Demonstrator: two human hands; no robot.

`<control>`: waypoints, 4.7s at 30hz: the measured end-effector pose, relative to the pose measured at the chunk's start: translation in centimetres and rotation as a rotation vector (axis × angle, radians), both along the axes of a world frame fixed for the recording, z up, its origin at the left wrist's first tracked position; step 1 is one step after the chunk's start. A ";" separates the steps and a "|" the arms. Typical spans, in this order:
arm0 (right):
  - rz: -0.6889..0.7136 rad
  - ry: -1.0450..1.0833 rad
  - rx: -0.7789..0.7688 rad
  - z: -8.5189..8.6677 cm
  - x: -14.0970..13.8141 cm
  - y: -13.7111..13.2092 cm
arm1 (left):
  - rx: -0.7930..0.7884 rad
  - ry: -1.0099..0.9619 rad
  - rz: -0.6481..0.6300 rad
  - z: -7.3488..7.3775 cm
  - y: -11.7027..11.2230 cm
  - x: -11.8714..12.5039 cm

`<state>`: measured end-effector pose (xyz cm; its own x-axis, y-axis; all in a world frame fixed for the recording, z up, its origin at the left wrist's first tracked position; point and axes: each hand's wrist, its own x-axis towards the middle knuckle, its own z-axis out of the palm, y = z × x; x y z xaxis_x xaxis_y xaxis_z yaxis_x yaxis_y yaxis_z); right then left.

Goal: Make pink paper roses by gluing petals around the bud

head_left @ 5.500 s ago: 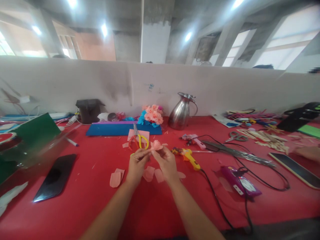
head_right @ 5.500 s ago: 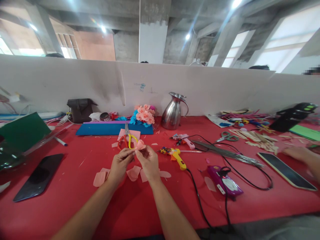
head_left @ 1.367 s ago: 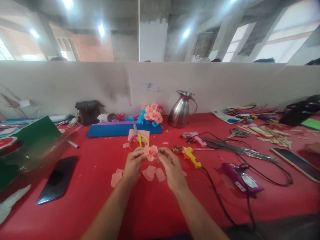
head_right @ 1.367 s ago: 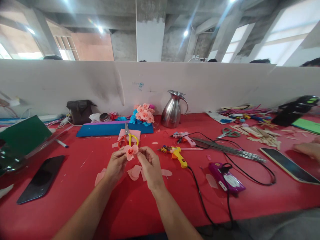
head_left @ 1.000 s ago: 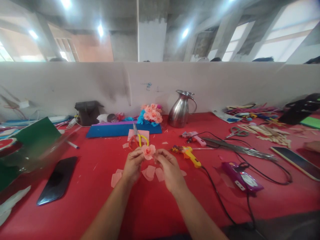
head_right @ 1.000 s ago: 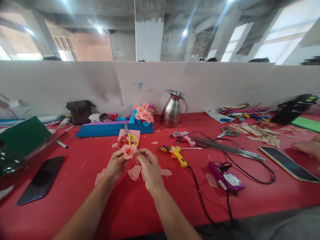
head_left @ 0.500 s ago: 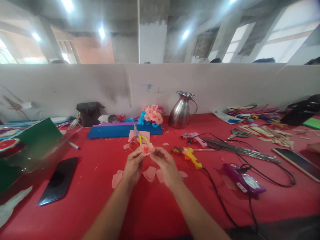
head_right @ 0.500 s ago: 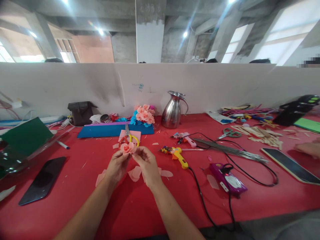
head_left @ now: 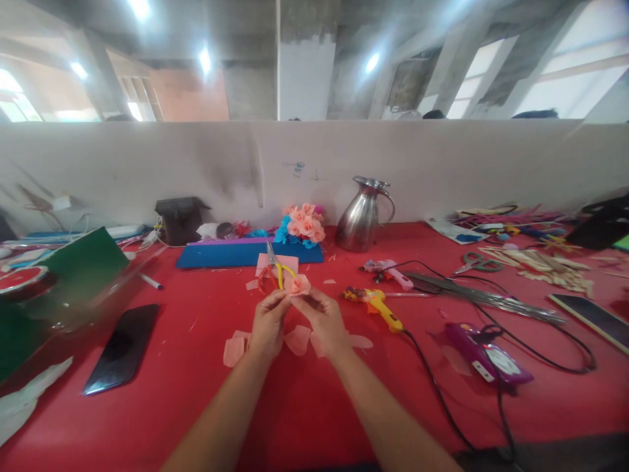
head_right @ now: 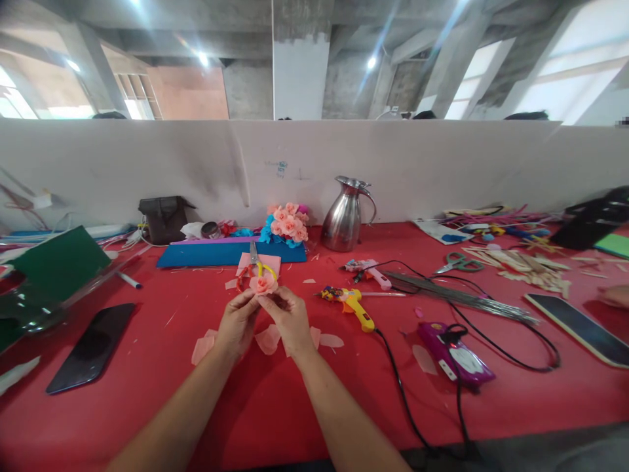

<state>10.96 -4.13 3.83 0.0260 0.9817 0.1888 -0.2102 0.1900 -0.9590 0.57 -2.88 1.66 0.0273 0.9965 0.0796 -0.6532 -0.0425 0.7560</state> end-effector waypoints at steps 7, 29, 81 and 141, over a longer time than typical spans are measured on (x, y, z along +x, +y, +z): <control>-0.050 0.040 -0.015 0.2 -0.1 -0.1 | 0.049 0.093 0.077 -0.4 -0.1 0.2; -0.080 -0.042 0.062 -0.6 0.0 0.1 | 0.092 0.188 0.099 -0.4 -0.2 0.2; 0.086 -0.082 0.173 0.1 0.7 -0.7 | 0.110 0.137 -0.087 0.5 -0.2 -1.2; 0.155 0.048 0.039 -2.2 0.0 0.4 | 0.097 0.247 0.034 1.1 -0.4 -0.9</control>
<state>11.00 -3.75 1.64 -0.1148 0.9665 0.2294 -0.2855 0.1891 -0.9395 -0.35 -3.24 2.75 0.0247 0.9851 0.1700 -0.4467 -0.1412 0.8834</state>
